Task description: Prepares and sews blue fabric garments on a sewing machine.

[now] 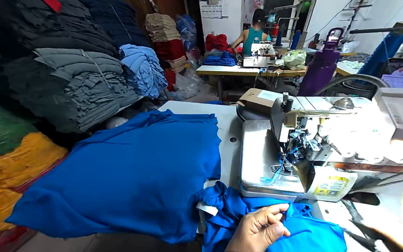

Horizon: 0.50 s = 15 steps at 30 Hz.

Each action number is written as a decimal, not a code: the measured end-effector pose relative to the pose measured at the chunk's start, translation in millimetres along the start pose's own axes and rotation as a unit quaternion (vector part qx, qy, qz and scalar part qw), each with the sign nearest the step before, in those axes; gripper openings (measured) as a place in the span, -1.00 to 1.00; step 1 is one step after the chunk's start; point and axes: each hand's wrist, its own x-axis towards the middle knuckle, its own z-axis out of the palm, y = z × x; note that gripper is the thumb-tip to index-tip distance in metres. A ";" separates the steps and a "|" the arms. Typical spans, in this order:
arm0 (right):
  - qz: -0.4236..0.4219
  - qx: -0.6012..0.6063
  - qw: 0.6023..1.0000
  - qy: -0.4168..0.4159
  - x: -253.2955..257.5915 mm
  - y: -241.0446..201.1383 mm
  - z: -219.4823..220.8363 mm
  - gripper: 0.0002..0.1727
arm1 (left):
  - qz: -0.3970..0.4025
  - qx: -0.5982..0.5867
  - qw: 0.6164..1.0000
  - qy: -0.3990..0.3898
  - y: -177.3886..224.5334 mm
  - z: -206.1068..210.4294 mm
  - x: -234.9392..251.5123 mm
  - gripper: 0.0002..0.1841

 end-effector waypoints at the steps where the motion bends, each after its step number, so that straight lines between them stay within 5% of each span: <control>1: -0.023 0.012 1.000 -0.006 1.0 -0.8 6.2 -0.72 | 0.005 0.006 1.000 -0.003 -0.4 -0.5 0.1 -0.78; 8: -0.019 0.040 0.996 -0.081 27.9 -28.8 27.1 -0.50 | 0.034 0.041 0.999 -0.010 0.4 0.2 -1.4 -0.74; 15: -0.052 0.015 0.996 -0.068 36.4 -33.2 35.7 -0.61 | 0.043 0.071 0.997 0.004 5.1 4.1 -0.8 -0.78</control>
